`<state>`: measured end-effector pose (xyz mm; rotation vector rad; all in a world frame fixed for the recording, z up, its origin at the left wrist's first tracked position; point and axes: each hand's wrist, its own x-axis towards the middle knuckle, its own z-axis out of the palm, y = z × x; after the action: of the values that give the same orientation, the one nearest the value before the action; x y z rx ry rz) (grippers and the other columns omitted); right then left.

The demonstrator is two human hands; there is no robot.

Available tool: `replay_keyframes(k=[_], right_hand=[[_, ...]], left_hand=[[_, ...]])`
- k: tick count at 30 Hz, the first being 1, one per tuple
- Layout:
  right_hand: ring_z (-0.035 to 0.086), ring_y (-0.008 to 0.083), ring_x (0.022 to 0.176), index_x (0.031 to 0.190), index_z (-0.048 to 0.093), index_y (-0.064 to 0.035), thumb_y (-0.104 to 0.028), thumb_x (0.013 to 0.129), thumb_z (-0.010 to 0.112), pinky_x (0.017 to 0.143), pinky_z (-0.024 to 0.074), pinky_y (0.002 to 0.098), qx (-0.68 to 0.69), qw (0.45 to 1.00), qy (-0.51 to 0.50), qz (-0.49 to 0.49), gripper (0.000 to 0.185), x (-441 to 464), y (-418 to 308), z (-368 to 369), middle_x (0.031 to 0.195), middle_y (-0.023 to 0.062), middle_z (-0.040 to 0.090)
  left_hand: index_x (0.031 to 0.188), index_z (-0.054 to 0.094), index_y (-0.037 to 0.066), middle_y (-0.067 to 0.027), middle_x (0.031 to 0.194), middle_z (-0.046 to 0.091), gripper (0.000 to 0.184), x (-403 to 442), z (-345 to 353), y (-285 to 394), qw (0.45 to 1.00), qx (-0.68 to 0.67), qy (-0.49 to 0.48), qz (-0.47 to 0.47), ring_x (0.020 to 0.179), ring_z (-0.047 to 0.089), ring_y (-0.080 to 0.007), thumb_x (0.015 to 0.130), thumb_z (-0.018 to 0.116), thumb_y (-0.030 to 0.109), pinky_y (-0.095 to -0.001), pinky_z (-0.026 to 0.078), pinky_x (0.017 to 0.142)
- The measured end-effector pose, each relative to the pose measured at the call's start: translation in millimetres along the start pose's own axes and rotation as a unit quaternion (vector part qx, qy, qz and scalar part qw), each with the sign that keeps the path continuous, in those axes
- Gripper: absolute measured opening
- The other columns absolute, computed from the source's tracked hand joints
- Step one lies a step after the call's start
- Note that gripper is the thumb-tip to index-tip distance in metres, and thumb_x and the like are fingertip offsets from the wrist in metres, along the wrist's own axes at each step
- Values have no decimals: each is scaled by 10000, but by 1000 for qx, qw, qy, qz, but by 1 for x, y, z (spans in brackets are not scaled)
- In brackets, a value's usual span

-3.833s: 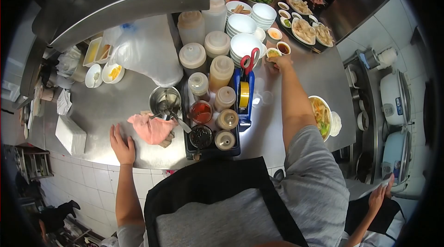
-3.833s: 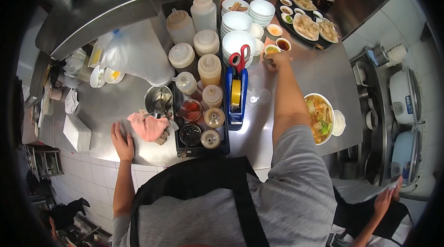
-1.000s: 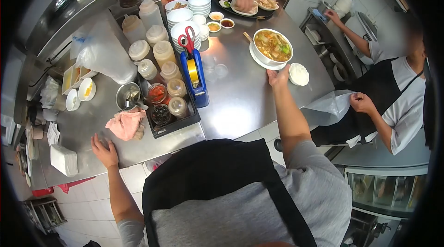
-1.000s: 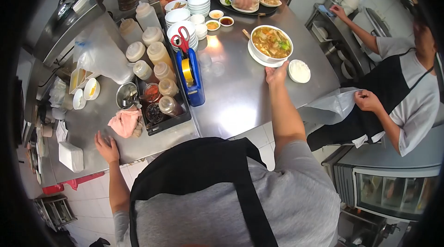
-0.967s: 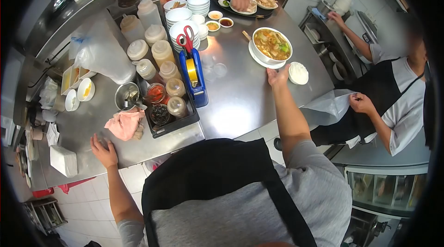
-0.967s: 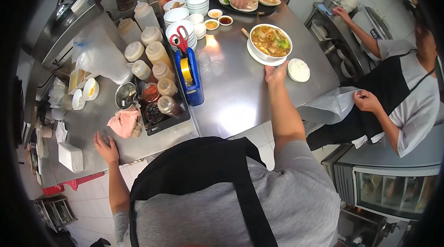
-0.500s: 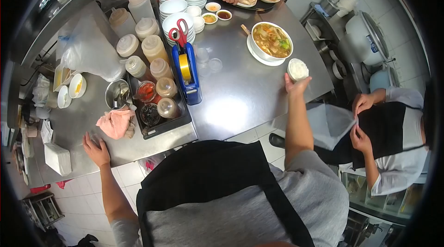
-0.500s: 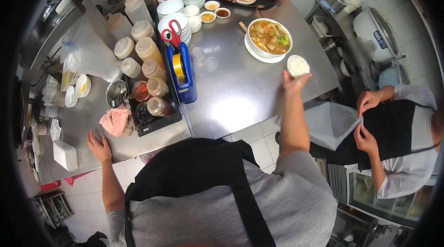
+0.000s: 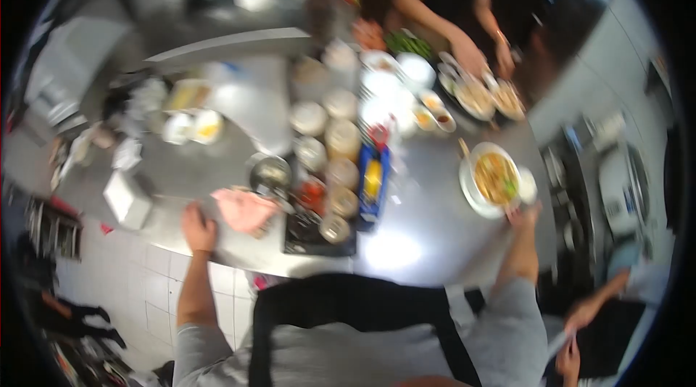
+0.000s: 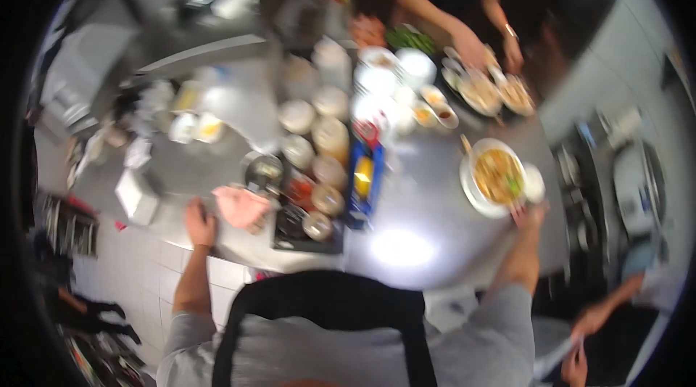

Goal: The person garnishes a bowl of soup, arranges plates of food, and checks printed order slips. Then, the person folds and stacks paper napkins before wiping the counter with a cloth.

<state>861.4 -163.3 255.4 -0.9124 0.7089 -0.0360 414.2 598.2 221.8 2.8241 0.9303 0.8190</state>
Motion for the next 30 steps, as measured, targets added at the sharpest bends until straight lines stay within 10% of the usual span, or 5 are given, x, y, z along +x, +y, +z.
replay_keyframes(k=[5, 6, 16, 23, 30], right_hand=[[547, 345, 1105, 1350, 285, 80, -469, 983, 250, 945, 484, 417, 110, 981, 100, -126, 661, 71, 47, -57, 1238, 267, 481], [594, 267, 836, 1242, 393, 57, -453, 988, 279, 792, 543, 350, 53, 978, 101, -175, 582, 83, 55, -64, 955, 158, 549], [513, 178, 666, 1279, 387, -35, -545, 942, 378, 521, 469, 271, -26, 975, 110, -192, 612, -46, 89, -69, 940, 105, 507], [495, 153, 698, 1215, 495, -75, -514, 951, 382, 552, 432, 256, -69, 954, 158, -247, 525, -149, 122, -67, 976, 63, 523], [504, 111, 707, 1148, 545, -55, -362, 985, 400, 624, 402, 212, -72, 871, -53, -483, 377, -267, 144, 35, 836, 13, 541]], left_hand=[[1288, 440, 55, -207, 1267, 449, 629, 3, -31, 30, 998, -29, 24, -55, 1211, 391, -391, 705, 611, 217, -466, 319, 1028], [1297, 433, 64, -202, 1282, 437, 637, 2, -34, 31, 997, -33, 18, -63, 1223, 381, -386, 708, 615, 227, -464, 316, 1031], [1252, 468, 71, -171, 1325, 413, 518, 38, -85, 64, 937, -225, 261, -64, 1242, 379, -343, 754, 612, 85, -417, 334, 1022], [703, 512, 42, -130, 921, 615, 97, 95, -307, 189, 753, -426, 178, 468, 956, 610, -308, 740, 528, -46, -403, 489, 806], [825, 556, 66, -76, 866, 540, 142, 48, -442, 238, 478, -461, 75, 744, 841, 558, -239, 769, 577, 195, -396, 458, 763]])
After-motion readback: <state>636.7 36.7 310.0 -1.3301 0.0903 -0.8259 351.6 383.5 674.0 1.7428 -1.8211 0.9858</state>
